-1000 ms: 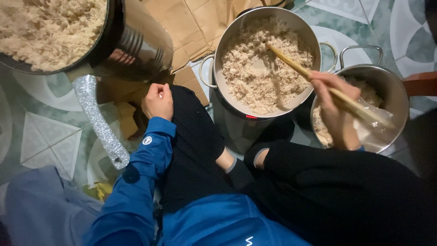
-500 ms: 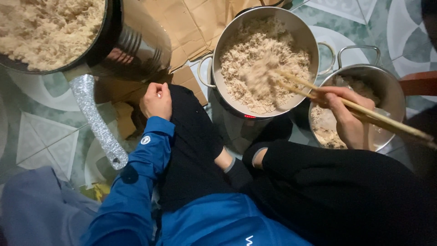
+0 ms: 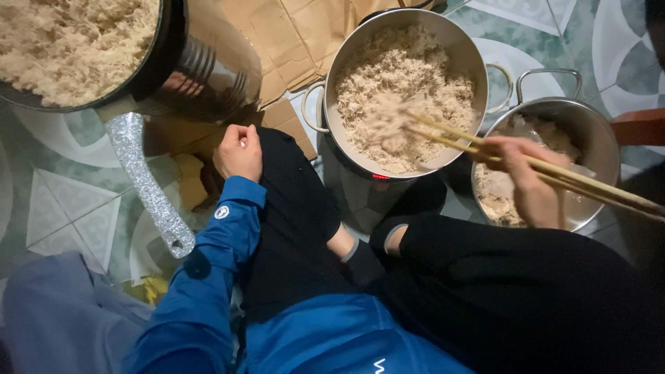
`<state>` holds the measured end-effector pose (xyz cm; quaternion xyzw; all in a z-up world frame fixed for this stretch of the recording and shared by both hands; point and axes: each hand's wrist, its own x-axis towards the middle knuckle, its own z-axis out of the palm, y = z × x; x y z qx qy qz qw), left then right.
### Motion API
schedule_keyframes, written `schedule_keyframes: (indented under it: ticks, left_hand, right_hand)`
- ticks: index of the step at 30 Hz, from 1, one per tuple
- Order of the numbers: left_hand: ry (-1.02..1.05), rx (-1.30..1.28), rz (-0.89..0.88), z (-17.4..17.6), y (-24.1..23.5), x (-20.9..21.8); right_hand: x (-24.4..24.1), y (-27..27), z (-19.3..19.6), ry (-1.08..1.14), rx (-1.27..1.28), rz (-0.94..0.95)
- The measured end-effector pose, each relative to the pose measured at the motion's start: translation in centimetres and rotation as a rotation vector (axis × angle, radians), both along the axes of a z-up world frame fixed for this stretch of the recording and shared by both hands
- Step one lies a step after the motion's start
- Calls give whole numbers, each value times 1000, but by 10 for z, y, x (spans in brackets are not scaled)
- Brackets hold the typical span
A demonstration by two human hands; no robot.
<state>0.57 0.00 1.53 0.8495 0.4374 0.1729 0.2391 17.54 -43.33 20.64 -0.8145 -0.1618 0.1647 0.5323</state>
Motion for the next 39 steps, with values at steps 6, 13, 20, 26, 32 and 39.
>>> schedule_keyframes:
  ticks: [6,13,20,26,32,39]
  left_hand:
    - [-8,11,5,3,-1,0]
    - [-8,55,-7,-5,0,0]
    - [-17,-25,6,-1,4,5]
    - [4,-82,17,-9,9,5]
    - [-12,-133,42,-2,8,8]
    - [-114,-340,57,-19,12,4]
  right_hand:
    - [-2,8,4,63,61,-53]
    - [15,-16,-18,106,46,-51]
    - [21,6,3,82,37,-270]
    - [36,11,-6,100,-28,-315]
    - [28,11,29,138,-137,-129]
    - [38,-44,8,130,-127,-246]
